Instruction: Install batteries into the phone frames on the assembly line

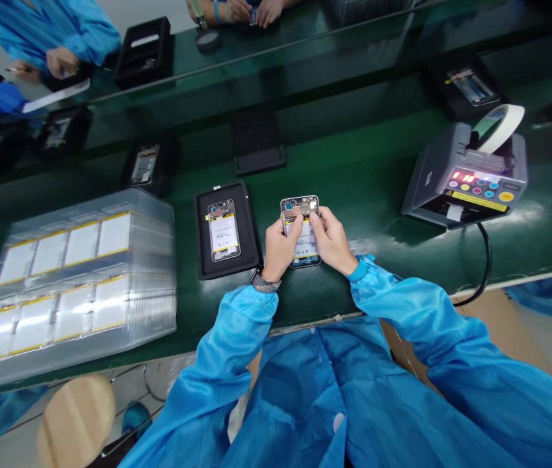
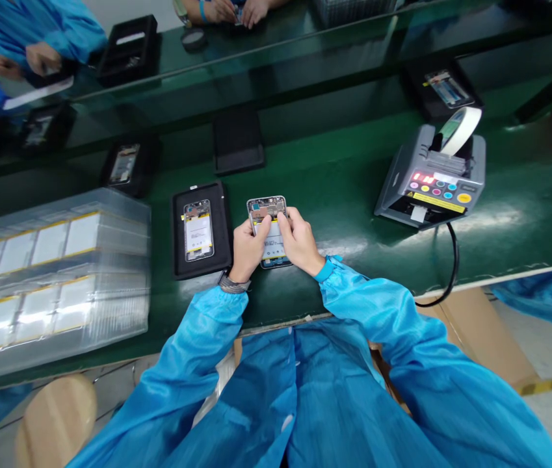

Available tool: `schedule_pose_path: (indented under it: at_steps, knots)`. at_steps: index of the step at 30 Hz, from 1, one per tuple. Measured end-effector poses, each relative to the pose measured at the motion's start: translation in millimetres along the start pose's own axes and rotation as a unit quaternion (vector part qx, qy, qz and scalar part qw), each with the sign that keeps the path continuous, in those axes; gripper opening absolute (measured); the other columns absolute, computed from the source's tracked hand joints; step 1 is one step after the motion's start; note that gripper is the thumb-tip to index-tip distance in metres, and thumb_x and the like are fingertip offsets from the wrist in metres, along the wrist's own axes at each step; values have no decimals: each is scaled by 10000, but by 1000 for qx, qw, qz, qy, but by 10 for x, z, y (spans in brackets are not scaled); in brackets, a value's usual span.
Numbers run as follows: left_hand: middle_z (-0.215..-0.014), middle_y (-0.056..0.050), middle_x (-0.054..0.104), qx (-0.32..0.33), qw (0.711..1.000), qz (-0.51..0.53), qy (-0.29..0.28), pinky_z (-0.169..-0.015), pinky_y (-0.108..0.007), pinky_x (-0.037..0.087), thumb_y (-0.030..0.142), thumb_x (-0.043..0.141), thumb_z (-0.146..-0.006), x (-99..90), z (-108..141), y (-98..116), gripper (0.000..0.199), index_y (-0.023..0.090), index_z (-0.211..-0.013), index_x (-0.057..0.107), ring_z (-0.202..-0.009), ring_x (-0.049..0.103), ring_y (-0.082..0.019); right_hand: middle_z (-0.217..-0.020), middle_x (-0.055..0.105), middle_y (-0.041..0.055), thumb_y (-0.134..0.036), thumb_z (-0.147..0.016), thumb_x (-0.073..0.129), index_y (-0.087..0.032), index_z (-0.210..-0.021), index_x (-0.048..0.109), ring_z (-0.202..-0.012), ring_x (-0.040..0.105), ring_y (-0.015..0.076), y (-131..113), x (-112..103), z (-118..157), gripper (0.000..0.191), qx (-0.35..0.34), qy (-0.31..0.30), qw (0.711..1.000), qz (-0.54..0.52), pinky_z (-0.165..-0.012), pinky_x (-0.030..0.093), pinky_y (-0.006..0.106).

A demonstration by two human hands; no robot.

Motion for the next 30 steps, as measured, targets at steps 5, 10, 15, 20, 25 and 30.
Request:
schedule_pose_path:
  at_steps: [5,10,15,20,25,30]
  knots:
    - [-736,-41,682,-3,1000,-1,-13,-618,-244,454,499,717,-841,15,-8,-15,371,131,-795,731,-668,572,-152,-744,610,5,-621,-1006,472,-218,-1046,583,-640,551,170,2,-10,1,420,2,2,1000,6,-587,430,283]
    - [-768,-48,701,-12,1000,19,-23,-630,-239,467,504,706,-849,30,-19,-51,387,120,-852,751,-686,589,-152,-770,639,13,-583,-1012,487,-211,-1113,582,-630,563,171,7,2,8,397,-7,-2,1000,0,-578,440,284]
    - [-796,-44,710,-45,997,59,-30,-595,-219,454,549,723,-827,32,-44,-139,437,118,-893,757,-660,578,-132,-792,653,14,-560,-1008,520,-216,-1224,568,-651,601,186,-47,51,22,409,-33,-30,999,-8,-621,492,296]
    - [-766,-33,692,-57,995,74,-32,-592,-215,449,547,740,-813,50,-49,-180,423,125,-844,741,-651,566,-125,-850,680,30,-500,-1012,536,-210,-1219,567,-699,635,193,-91,30,35,358,-49,-13,999,4,-631,489,290]
    - [-752,-35,690,-41,998,43,-18,-589,-222,448,501,747,-808,35,-28,-113,382,120,-815,743,-646,561,-131,-737,666,-2,-477,-986,572,-204,-1089,592,-590,593,158,-34,-8,21,292,-17,10,1000,10,-538,407,256]
    - [-721,-26,680,-24,999,31,1,-574,-220,429,470,748,-806,21,-4,-49,355,115,-803,742,-629,546,-127,-703,649,-14,-449,-969,588,-196,-1005,586,-578,572,142,-20,-27,1,255,-20,19,1000,3,-541,384,251]
Point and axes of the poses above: each hand's wrist, its own z-axis away from the middle knuckle, its own x-axis out of the palm, y = z × x, the point moved 9 cm from there along -z, towards the middle knuckle
